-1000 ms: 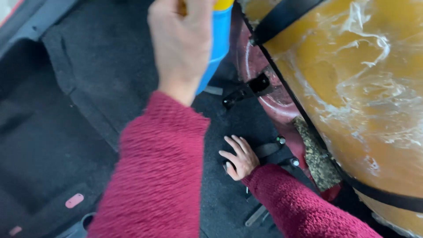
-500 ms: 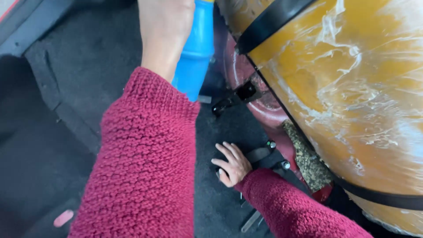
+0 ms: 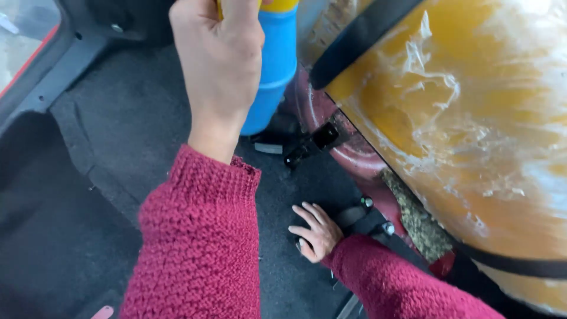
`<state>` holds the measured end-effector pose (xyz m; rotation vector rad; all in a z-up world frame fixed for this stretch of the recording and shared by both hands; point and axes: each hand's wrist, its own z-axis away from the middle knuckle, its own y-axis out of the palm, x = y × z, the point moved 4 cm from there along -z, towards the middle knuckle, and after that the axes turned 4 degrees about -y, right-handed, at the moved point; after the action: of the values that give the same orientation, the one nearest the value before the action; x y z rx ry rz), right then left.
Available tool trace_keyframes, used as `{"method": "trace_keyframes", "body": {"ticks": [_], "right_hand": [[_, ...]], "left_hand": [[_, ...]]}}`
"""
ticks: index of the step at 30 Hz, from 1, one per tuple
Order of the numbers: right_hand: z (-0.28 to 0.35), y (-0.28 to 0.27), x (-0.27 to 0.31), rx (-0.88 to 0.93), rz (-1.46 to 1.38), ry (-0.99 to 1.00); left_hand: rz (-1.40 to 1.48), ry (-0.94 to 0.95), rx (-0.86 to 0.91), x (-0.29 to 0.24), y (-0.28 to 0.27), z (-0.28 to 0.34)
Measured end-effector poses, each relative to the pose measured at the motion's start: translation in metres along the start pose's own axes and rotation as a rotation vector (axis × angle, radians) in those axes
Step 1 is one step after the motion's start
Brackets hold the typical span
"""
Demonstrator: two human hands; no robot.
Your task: The person uses a handheld pressure sprayer to clean the interior of a red car's trunk. They spray water along the edges, the floor, and the inner surfaces of the trunk lid, focusing on the rubber seals and metal parts.
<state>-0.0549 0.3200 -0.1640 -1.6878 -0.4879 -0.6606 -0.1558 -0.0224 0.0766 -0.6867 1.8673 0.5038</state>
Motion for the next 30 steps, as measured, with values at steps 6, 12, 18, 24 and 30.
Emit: {"method": "trace_keyframes", "body": {"ticks": [6,12,18,24,30], "right_hand": [[0.002,0.001,0.003,-0.022,0.024,-0.003],[0.006,0.002,0.008,-0.035,-0.001,0.016],[0.011,0.006,0.007,-0.028,0.01,-0.005],[0.004,0.008,-0.001,-0.042,0.006,-0.017],[0.0,0.006,0.002,-0.023,0.013,-0.034]], "left_hand": [[-0.754,0.322,-0.063,0.007,0.0,0.0],[-0.137,-0.051,-0.038,-0.036,0.014,0.009],[-0.192,0.005,-0.087,-0.034,0.016,0.026],[-0.108,0.047,-0.131,-0.043,0.022,0.025],[-0.26,0.043,-0.14,-0.025,0.023,0.011]]}}
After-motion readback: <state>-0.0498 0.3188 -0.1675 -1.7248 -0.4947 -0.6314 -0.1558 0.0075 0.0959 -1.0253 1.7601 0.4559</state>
